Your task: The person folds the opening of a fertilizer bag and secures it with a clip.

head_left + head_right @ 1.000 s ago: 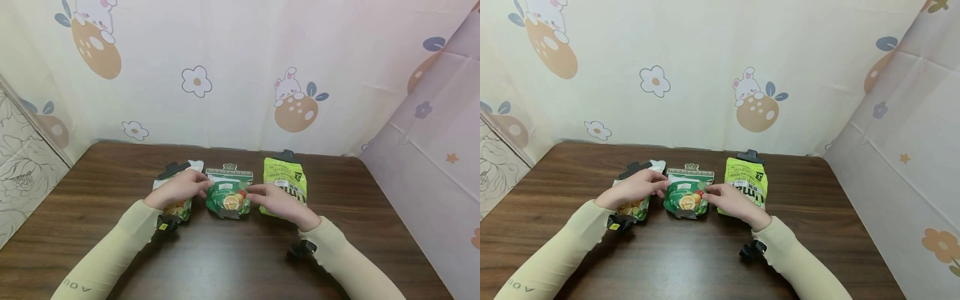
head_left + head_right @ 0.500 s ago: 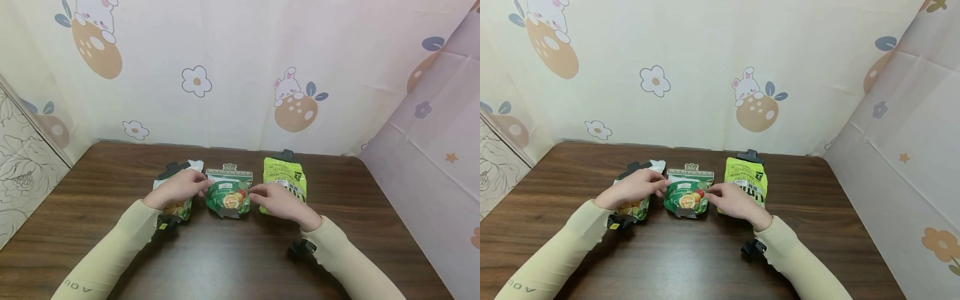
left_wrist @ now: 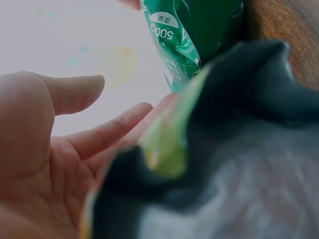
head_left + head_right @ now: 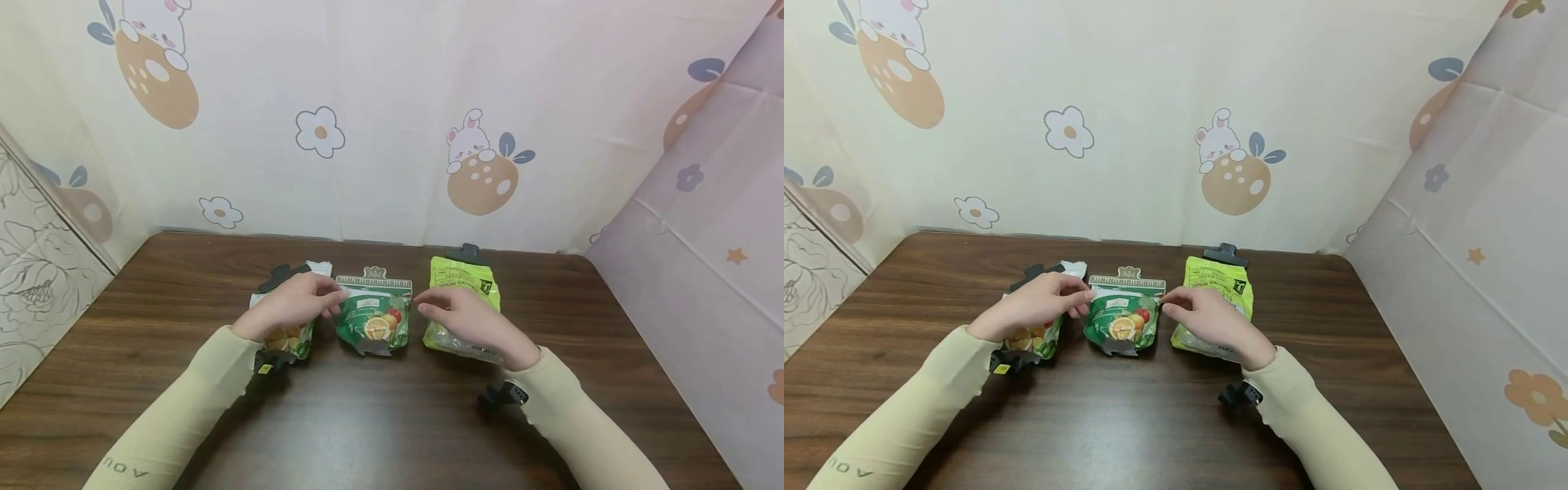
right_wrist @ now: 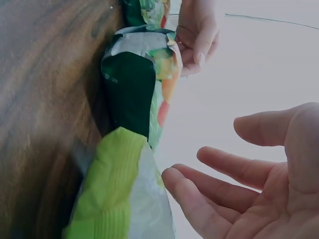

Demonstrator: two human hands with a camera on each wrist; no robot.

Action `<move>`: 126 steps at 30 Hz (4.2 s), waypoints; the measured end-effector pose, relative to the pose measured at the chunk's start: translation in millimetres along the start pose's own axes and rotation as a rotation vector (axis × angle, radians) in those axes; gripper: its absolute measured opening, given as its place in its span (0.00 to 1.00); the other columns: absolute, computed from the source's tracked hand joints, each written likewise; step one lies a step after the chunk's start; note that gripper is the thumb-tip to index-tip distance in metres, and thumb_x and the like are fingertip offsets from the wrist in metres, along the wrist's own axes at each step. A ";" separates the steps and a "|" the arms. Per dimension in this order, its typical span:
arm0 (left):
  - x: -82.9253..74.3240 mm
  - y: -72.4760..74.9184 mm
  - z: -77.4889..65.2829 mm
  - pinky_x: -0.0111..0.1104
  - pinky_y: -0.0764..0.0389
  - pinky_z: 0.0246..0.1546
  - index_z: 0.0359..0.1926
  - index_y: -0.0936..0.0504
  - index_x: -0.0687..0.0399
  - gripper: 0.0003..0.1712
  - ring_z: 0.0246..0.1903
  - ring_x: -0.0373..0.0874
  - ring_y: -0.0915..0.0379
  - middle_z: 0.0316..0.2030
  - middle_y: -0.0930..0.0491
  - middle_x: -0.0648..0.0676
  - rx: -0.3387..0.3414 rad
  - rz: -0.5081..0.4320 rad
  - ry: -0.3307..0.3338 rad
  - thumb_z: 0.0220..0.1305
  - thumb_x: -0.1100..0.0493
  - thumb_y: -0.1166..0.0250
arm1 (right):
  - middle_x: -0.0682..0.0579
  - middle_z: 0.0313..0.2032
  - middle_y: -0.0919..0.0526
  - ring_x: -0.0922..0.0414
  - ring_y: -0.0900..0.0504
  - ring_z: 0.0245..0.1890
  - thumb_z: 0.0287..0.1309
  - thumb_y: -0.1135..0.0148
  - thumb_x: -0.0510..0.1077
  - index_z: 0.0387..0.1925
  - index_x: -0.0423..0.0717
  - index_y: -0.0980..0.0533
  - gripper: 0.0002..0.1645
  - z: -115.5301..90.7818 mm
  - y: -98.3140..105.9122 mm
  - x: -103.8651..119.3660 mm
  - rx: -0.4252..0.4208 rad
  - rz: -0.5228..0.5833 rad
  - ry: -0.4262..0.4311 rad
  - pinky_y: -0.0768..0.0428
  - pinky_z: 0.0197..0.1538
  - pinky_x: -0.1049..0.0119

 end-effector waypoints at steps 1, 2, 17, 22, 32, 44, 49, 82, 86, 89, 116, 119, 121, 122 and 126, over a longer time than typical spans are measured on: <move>-0.7 -0.2 0.7 0.39 0.24 0.36 0.53 0.18 0.54 0.22 0.37 0.47 0.18 0.35 0.14 0.50 0.002 0.002 -0.005 0.74 0.43 0.44 | 0.54 0.52 0.17 0.52 0.21 0.55 0.71 0.43 0.53 0.56 0.49 0.20 0.20 -0.6 1.8 -0.8 -0.001 0.003 0.005 0.26 0.58 0.47; -1.7 -0.4 1.3 0.40 0.24 0.37 0.54 0.18 0.54 0.22 0.37 0.46 0.18 0.35 0.14 0.49 0.003 0.004 -0.010 0.74 0.43 0.44 | 0.54 0.52 0.17 0.51 0.21 0.55 0.71 0.43 0.53 0.57 0.48 0.20 0.20 -1.0 3.7 -1.8 -0.004 0.005 0.008 0.26 0.58 0.47; -13.4 -0.3 -2.0 0.42 0.24 0.41 0.52 0.18 0.53 0.21 0.38 0.47 0.18 0.34 0.15 0.46 0.010 -0.002 -0.060 0.75 0.43 0.45 | 0.51 0.50 0.17 0.51 0.19 0.51 0.71 0.44 0.57 0.58 0.51 0.22 0.22 -11.4 52.6 -19.6 -0.069 0.112 -0.064 0.25 0.56 0.46; -27.4 4.2 3.5 0.40 0.24 0.35 0.53 0.18 0.53 0.20 0.38 0.48 0.18 0.34 0.15 0.47 0.010 0.017 -0.091 0.74 0.45 0.44 | 0.50 0.51 0.17 0.50 0.21 0.52 0.71 0.44 0.57 0.56 0.50 0.21 0.21 -21.1 64.7 -33.7 -0.098 0.098 -0.109 0.27 0.57 0.45; -56.2 11.5 26.9 0.40 0.22 0.36 0.52 0.17 0.51 0.20 0.38 0.48 0.18 0.35 0.14 0.50 0.045 0.073 -0.130 0.74 0.43 0.43 | 0.46 0.49 0.15 0.48 0.20 0.51 0.73 0.46 0.55 0.58 0.44 0.22 0.23 -35.5 76.7 -56.6 -0.122 0.031 -0.157 0.26 0.54 0.47; -85.7 15.5 62.1 0.40 0.22 0.42 0.48 0.17 0.51 0.21 0.38 0.44 0.19 0.35 0.15 0.47 0.083 0.024 -0.181 0.73 0.41 0.45 | 0.42 0.54 0.18 0.44 0.19 0.51 0.73 0.47 0.55 0.59 0.40 0.24 0.25 -40.2 67.9 -80.1 -0.120 0.129 -0.210 0.22 0.52 0.47; -96.7 8.2 82.0 0.39 0.21 0.41 0.44 0.18 0.49 0.19 0.35 0.41 0.19 0.36 0.16 0.47 0.073 0.018 -0.174 0.73 0.40 0.44 | 0.41 0.54 0.19 0.43 0.18 0.52 0.74 0.48 0.54 0.60 0.38 0.25 0.26 -39.7 68.8 -91.8 -0.134 0.132 -0.231 0.23 0.52 0.46; -110.9 -54.4 183.1 0.42 0.27 0.57 0.62 0.24 0.60 0.28 0.60 0.51 0.29 0.60 0.24 0.56 0.030 0.110 -0.020 0.73 0.45 0.43 | 0.33 0.58 0.24 0.44 0.22 0.56 0.76 0.50 0.50 0.69 0.28 0.41 0.34 -30.8 49.5 -159.0 -0.051 0.399 -0.363 0.19 0.51 0.58; -105.5 -57.9 188.4 0.40 0.24 0.51 0.54 0.21 0.61 0.23 0.49 0.48 0.25 0.50 0.21 0.55 0.032 0.111 0.029 0.73 0.46 0.43 | 0.33 0.58 0.25 0.48 0.21 0.52 0.74 0.47 0.49 0.69 0.28 0.40 0.34 -31.3 48.8 -161.7 -0.050 0.426 -0.358 0.19 0.50 0.62; -101.1 -60.6 191.0 0.38 0.23 0.44 0.43 0.18 0.61 0.18 0.38 0.44 0.26 0.39 0.21 0.52 0.019 0.112 0.047 0.73 0.49 0.42 | 0.33 0.59 0.26 0.51 0.21 0.50 0.73 0.45 0.48 0.68 0.28 0.38 0.34 -31.0 46.9 -162.6 -0.055 0.450 -0.358 0.19 0.50 0.64; -118.4 -45.6 176.4 0.38 0.26 0.53 0.39 0.13 0.52 0.05 0.45 0.43 0.24 0.36 0.17 0.46 -0.095 0.063 -0.069 0.66 0.58 0.33 | 0.42 0.49 0.20 0.57 0.20 0.41 0.72 0.43 0.49 0.59 0.27 0.29 0.29 -28.7 41.7 -158.1 -0.141 0.422 -0.404 0.18 0.45 0.65; -119.4 -42.2 173.1 0.37 0.26 0.52 0.41 0.13 0.53 0.06 0.46 0.43 0.24 0.38 0.16 0.47 -0.092 0.062 -0.083 0.66 0.57 0.33 | 0.45 0.45 0.19 0.58 0.20 0.40 0.71 0.42 0.48 0.58 0.27 0.28 0.27 -29.8 43.8 -159.1 -0.145 0.426 -0.391 0.19 0.45 0.65; -120.3 -39.5 170.3 0.37 0.26 0.52 0.42 0.13 0.53 0.07 0.47 0.43 0.24 0.40 0.16 0.48 -0.092 0.059 -0.093 0.66 0.57 0.33 | 0.47 0.42 0.18 0.58 0.20 0.40 0.71 0.42 0.47 0.57 0.28 0.27 0.26 -30.2 45.5 -159.6 -0.148 0.427 -0.386 0.19 0.45 0.65; -120.8 -38.0 168.7 0.37 0.26 0.52 0.42 0.13 0.53 0.07 0.47 0.43 0.24 0.40 0.16 0.48 -0.092 0.054 -0.097 0.66 0.57 0.33 | 0.48 0.41 0.18 0.58 0.20 0.39 0.71 0.42 0.47 0.56 0.28 0.27 0.25 -30.5 46.5 -159.7 -0.148 0.426 -0.384 0.19 0.44 0.65; -123.6 -30.7 160.3 0.37 0.26 0.51 0.40 0.13 0.53 0.06 0.46 0.43 0.25 0.39 0.17 0.47 -0.097 0.038 -0.123 0.66 0.57 0.33 | 0.50 0.38 0.18 0.58 0.20 0.39 0.72 0.43 0.45 0.53 0.28 0.27 0.22 -30.7 49.1 -155.8 -0.134 0.434 -0.356 0.19 0.44 0.65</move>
Point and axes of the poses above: each hand's wrist, its own z-axis towards the middle knuckle, its own y-axis out of the back of the hand, x = y × z, the point moved 5 cm from there along z, towards the middle knuckle
